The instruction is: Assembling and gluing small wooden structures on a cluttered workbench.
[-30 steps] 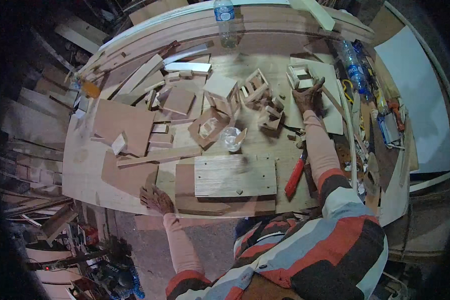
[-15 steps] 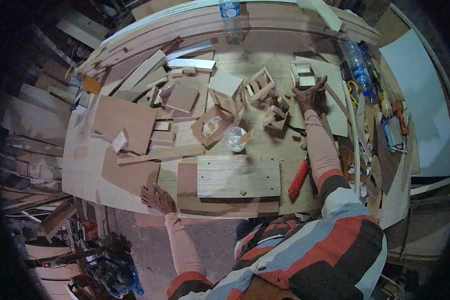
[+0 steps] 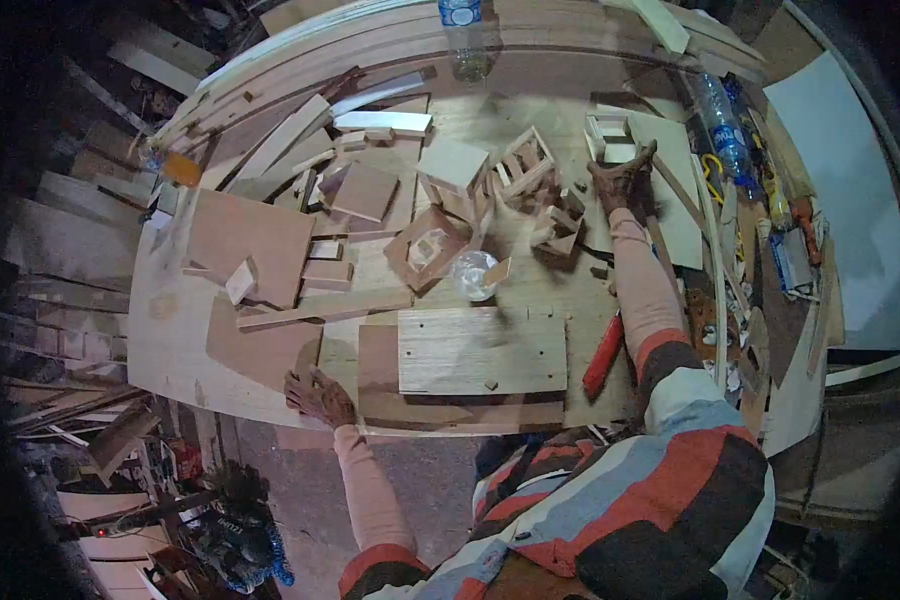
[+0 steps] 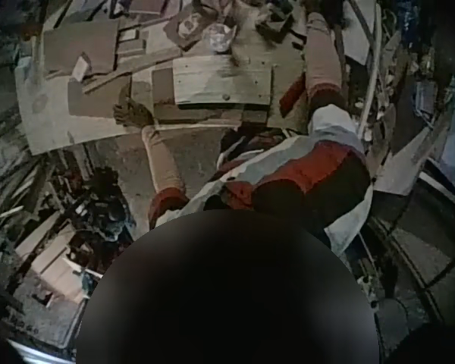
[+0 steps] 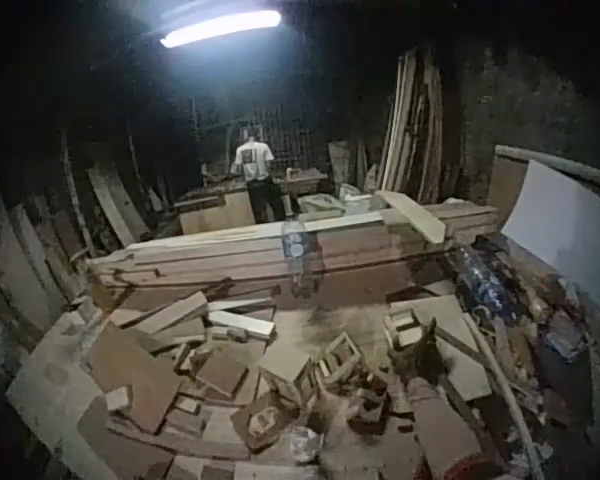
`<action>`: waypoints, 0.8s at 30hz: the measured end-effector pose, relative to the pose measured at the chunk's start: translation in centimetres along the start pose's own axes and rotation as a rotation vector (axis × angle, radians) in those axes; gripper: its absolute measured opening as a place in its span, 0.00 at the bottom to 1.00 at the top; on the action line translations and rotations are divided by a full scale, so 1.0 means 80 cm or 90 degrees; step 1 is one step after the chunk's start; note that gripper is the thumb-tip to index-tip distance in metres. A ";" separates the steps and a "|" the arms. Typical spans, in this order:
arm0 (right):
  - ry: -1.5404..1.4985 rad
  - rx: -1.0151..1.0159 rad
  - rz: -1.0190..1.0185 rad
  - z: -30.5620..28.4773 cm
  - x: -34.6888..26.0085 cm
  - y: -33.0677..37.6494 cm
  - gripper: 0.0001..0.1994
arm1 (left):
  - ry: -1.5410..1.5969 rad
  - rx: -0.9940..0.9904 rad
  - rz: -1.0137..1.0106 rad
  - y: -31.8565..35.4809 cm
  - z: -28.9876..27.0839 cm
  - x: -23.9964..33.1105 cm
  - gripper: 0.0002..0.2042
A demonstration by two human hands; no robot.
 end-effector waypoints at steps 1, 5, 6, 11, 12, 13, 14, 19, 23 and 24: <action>-0.015 -0.012 -0.014 0.004 0.000 0.000 0.67 | -0.020 0.006 0.022 -0.001 0.000 0.000 0.25; -0.041 -0.035 -0.049 0.017 -0.003 -0.006 0.67 | -0.006 0.014 0.011 -0.002 0.000 0.000 0.25; -0.045 -0.036 -0.056 0.020 -0.004 -0.006 0.66 | 0.019 0.010 -0.017 -0.002 -0.001 0.001 0.26; -0.066 -0.038 -0.086 0.037 -0.007 -0.011 0.66 | -0.007 -0.023 -0.071 -0.003 -0.008 0.011 0.27; -0.070 -0.039 -0.089 0.039 -0.008 -0.014 0.66 | 0.004 -0.024 -0.080 -0.004 -0.009 0.011 0.27; -0.072 -0.039 -0.093 0.042 -0.010 -0.015 0.66 | 0.001 -0.019 -0.071 -0.004 -0.010 0.013 0.27; -0.077 -0.041 -0.100 0.044 -0.013 -0.017 0.66 | 0.004 -0.020 -0.068 -0.004 -0.010 0.013 0.27; -0.049 -0.084 -0.064 0.038 -0.030 -0.015 0.66 | 0.004 -0.003 -0.047 -0.002 -0.010 0.013 0.26; 0.010 -0.175 -0.004 0.018 -0.037 -0.014 0.63 | 0.012 -0.006 -0.056 -0.002 -0.008 0.010 0.26; 0.076 -0.236 0.054 0.016 -0.032 -0.020 0.63 | 0.015 -0.004 -0.060 -0.002 -0.008 0.009 0.25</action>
Point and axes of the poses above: each hand's wrist, its own y-axis away from the middle knuckle, its own z-axis out of the palm, x = y × z, the point moved 4 cm from there along -y, towards the middle knuckle, and after that the axes turned 14 degrees about z, right-handed, at the moved point
